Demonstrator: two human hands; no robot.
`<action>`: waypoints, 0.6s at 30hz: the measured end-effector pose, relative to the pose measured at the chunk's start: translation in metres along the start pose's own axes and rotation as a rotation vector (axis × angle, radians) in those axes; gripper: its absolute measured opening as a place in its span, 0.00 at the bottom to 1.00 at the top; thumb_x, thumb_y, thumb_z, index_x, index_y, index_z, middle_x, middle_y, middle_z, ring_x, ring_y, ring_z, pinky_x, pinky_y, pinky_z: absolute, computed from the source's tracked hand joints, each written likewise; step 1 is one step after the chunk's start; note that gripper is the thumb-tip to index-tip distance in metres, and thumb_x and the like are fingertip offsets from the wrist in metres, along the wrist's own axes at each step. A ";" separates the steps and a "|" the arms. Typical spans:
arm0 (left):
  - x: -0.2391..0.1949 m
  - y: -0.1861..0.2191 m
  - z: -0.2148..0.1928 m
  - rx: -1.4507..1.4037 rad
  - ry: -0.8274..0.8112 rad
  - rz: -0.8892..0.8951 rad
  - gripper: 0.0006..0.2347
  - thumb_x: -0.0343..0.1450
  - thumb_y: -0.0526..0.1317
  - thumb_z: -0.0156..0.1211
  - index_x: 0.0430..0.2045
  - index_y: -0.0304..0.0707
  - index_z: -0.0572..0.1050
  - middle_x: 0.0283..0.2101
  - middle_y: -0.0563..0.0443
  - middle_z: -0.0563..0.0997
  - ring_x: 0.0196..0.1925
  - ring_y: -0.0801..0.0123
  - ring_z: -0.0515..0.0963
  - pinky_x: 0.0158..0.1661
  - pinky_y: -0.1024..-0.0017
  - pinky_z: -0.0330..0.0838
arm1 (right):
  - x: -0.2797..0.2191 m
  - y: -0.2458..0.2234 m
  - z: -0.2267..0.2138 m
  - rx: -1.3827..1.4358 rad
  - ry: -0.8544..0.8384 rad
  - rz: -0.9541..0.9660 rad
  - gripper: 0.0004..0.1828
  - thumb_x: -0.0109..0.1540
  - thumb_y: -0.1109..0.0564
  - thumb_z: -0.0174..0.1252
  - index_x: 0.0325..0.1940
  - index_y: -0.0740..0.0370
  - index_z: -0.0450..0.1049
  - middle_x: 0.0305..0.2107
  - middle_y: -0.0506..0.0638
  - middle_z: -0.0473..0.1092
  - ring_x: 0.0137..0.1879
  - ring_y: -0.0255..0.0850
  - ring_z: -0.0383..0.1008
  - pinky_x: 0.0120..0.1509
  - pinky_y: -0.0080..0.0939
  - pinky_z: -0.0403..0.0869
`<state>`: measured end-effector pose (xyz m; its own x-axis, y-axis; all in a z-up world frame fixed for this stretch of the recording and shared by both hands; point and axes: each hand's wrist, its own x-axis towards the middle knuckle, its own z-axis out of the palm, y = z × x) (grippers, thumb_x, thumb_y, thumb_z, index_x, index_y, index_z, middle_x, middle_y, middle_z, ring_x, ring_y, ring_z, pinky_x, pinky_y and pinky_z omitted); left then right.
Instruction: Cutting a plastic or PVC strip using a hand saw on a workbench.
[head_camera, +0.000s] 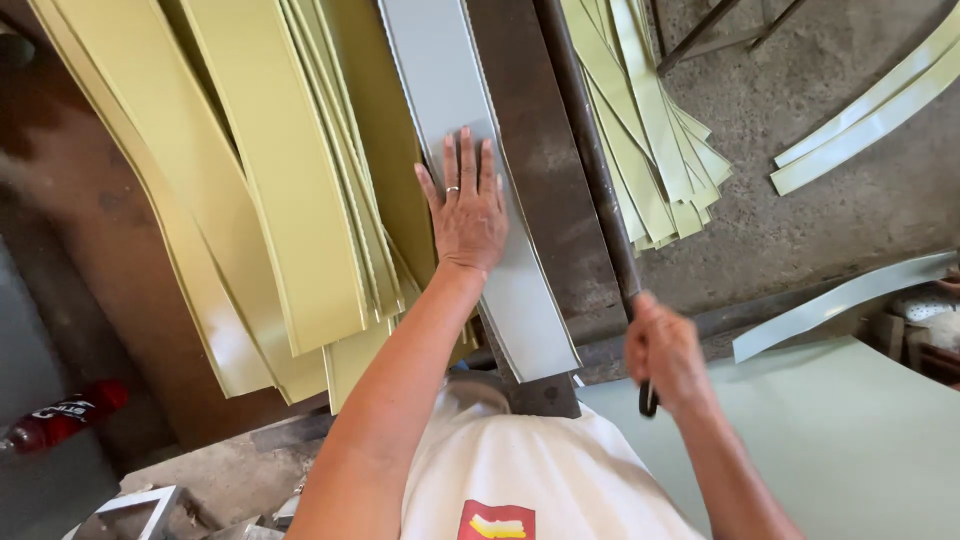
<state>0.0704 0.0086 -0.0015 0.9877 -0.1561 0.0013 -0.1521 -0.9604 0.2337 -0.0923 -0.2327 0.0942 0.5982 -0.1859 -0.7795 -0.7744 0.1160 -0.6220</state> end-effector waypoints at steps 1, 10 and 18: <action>0.002 0.002 -0.001 -0.004 0.007 0.007 0.24 0.80 0.44 0.43 0.74 0.41 0.57 0.79 0.46 0.48 0.81 0.54 0.43 0.74 0.37 0.32 | 0.003 -0.002 0.007 0.003 0.006 -0.008 0.30 0.70 0.36 0.44 0.20 0.56 0.61 0.11 0.46 0.59 0.14 0.34 0.56 0.16 0.42 0.56; -0.004 -0.005 -0.007 -0.002 -0.050 -0.024 0.24 0.79 0.45 0.42 0.72 0.41 0.57 0.78 0.44 0.50 0.80 0.54 0.44 0.72 0.36 0.31 | -0.003 0.042 0.050 -0.711 0.022 -0.196 0.32 0.66 0.33 0.56 0.26 0.65 0.70 0.17 0.57 0.63 0.23 0.51 0.64 0.29 0.54 0.66; -0.088 0.039 -0.012 -0.114 -0.123 0.046 0.25 0.79 0.47 0.41 0.72 0.38 0.57 0.78 0.43 0.48 0.80 0.54 0.44 0.71 0.37 0.31 | -0.014 0.073 0.060 -0.739 0.487 -0.240 0.34 0.58 0.32 0.68 0.32 0.70 0.71 0.28 0.67 0.74 0.37 0.65 0.75 0.41 0.60 0.72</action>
<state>-0.0216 -0.0126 0.0195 0.9670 -0.2330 -0.1028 -0.1850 -0.9201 0.3453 -0.1453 -0.1632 0.0553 0.7372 -0.5344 -0.4134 -0.6753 -0.6013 -0.4270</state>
